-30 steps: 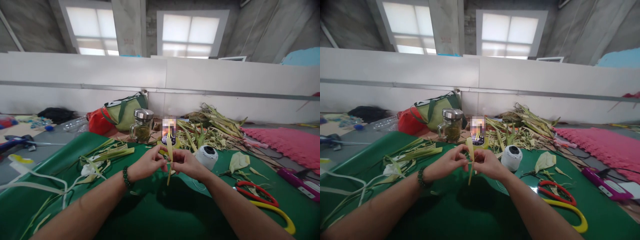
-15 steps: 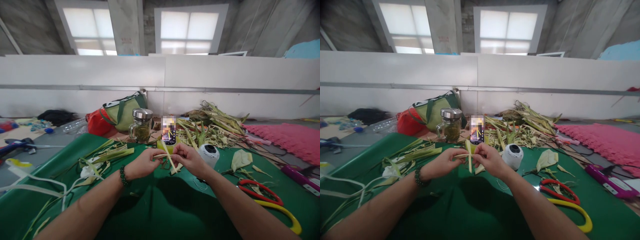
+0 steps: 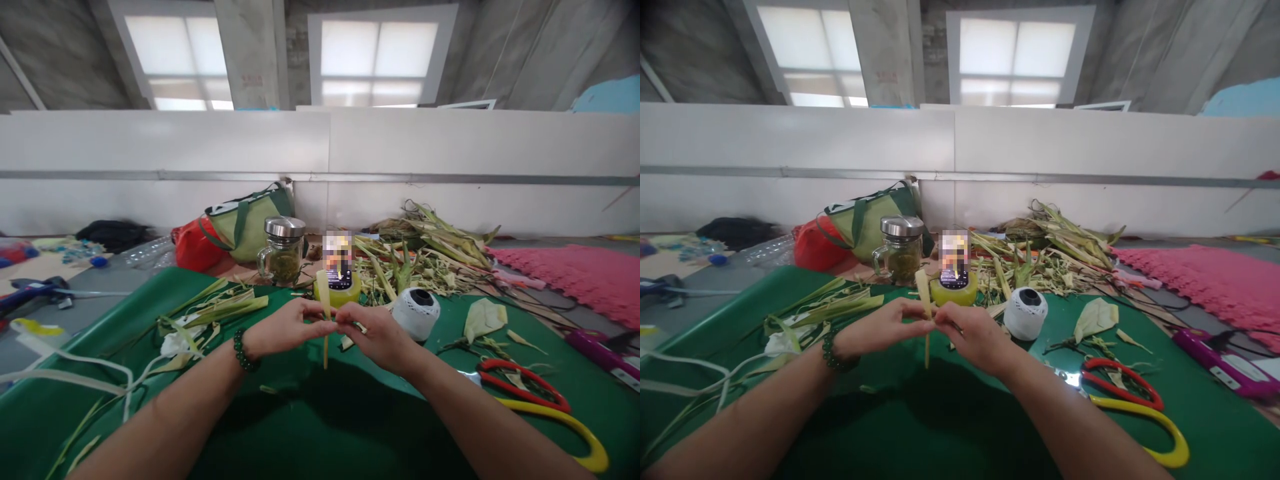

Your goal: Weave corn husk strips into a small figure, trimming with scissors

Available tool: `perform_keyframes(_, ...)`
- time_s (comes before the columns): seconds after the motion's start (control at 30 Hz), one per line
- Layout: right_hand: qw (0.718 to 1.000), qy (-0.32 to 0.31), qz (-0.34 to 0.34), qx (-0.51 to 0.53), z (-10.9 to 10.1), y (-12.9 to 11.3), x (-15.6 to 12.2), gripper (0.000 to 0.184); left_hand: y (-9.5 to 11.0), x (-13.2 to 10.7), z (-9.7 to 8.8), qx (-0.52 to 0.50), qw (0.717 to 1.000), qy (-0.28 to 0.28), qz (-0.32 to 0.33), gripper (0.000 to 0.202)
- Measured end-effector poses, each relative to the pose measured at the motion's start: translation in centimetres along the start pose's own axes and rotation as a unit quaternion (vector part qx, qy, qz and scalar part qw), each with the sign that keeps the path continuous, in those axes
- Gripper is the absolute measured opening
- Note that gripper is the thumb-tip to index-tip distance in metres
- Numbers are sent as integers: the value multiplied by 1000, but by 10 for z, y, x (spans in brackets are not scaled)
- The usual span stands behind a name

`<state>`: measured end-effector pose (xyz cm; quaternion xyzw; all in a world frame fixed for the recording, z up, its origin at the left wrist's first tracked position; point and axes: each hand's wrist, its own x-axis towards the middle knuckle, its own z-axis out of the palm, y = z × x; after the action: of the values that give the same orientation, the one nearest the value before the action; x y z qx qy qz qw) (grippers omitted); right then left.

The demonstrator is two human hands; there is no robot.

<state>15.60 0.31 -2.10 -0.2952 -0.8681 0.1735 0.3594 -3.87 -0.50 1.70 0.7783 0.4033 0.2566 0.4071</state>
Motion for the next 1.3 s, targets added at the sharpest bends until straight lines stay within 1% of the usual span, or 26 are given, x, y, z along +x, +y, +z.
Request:
perform_keyframes(0.07,1000,11,-9,-3,1,0,0,12,-3,1,4,-6,1000,-18,-3,29)
perform_keyframes(0.1,1000,17,-13,-6,2,0,0,12,-4,2,5,-7,1000,-17,-3,28)
perform_keyframes(0.17,999,29,-17,-12,2,0,0,13,-5,2,6,9,1000,2,5,27)
perform_keyframes(0.2,999,32,-16,-11,1,0,0,13,-5,2,7,33,999,17,11,25)
perform_keyframes(0.27,1000,27,-6,-6,1,-1,0,14,-5,1,9,118,992,45,19,22)
perform_keyframes(0.37,999,26,27,-11,0,-5,-1,17,-2,-3,14,261,962,73,23,22)
perform_keyframes(0.4,999,30,37,-13,0,-7,-2,17,-1,-4,16,287,954,79,25,23)
perform_keyframes(0.47,998,39,57,-6,-1,-10,-3,16,1,-5,16,301,950,82,26,24)
perform_keyframes(0.53,996,39,76,23,-3,-10,-3,14,2,-5,14,271,959,75,23,22)
perform_keyframes(0.57,995,38,85,45,-4,-10,-3,14,1,-4,11,237,969,61,18,22)
perform_keyframes(0.63,990,32,99,99,-7,-7,0,13,-2,-2,6,136,991,18,-4,24)
perform_keyframes(0.67,986,29,104,126,-8,-5,2,13,-3,-1,3,82,996,-5,-20,27)
perform_keyframes(0.73,978,29,113,170,-9,-1,6,16,-5,1,0,4,998,-34,-48,32)
perform_keyframes(0.77,975,30,119,186,-10,1,7,18,-5,1,0,-15,998,-36,-54,34)
perform_keyframes(0.83,968,33,130,212,-10,2,8,23,-3,1,3,-25,998,-35,-56,37)
perform_keyframes(0.9,964,34,137,225,-9,0,7,26,0,0,6,-26,998,-34,-55,36)
perform_keyframes(1.07,964,60,151,213,-13,-9,4,27,2,-1,8,-16,999,-35,-22,28)
perform_keyframes(1.17,960,63,163,218,-15,-7,7,29,-1,0,4,-38,998,-26,-46,28)
perform_keyframes(1.23,951,68,178,243,-14,-3,10,32,-2,1,2,-53,997,-14,-63,32)
perform_keyframes(1.3,928,74,209,298,-12,2,12,39,-3,1,1,-58,996,6,-65,36)
